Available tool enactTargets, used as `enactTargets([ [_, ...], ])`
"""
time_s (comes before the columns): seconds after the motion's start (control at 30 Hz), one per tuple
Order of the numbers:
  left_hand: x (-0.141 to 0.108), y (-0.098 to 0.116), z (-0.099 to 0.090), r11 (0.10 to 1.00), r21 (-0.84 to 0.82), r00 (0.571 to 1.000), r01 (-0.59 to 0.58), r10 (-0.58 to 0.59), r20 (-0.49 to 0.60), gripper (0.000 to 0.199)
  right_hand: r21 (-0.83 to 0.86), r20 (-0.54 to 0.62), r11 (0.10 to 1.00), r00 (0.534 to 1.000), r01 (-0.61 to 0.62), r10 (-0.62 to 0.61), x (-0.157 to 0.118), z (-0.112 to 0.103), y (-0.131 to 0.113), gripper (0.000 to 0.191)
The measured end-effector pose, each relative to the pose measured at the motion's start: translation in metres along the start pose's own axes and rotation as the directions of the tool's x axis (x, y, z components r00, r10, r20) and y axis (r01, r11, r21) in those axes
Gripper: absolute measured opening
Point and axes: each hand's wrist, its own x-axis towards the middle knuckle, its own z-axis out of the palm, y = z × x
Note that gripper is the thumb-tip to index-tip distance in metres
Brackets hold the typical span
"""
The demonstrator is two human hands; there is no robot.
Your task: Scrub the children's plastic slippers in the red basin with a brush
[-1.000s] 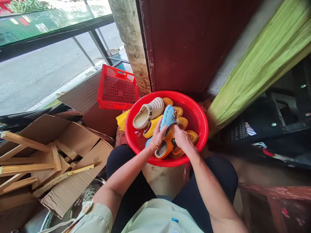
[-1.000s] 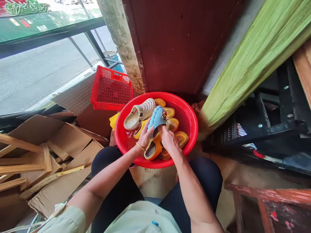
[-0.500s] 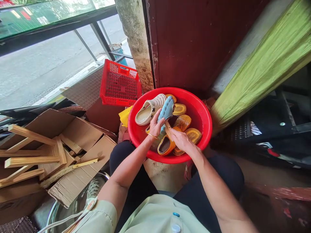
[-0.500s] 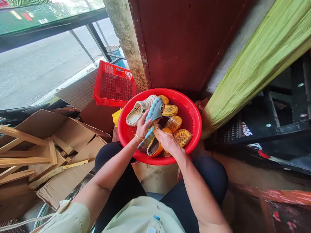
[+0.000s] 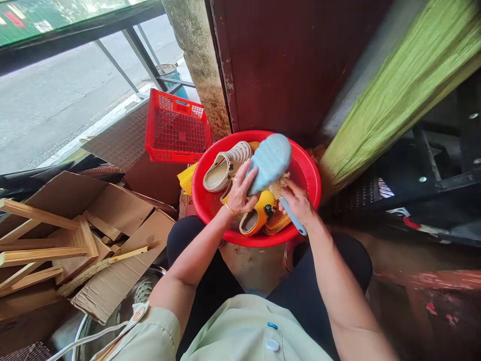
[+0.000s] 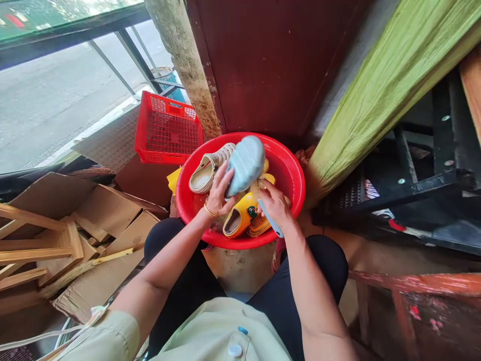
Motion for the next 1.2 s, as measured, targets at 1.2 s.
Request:
enactTargets([
  [1.2,0.012,-0.048,0.015,0.698,-0.572,0.821,0.431,-0.567,-0.073,0.068,-0.519,-0.09,0.817,0.935,0.251,-0.344,-0.004,0.033,0.0,0.053],
])
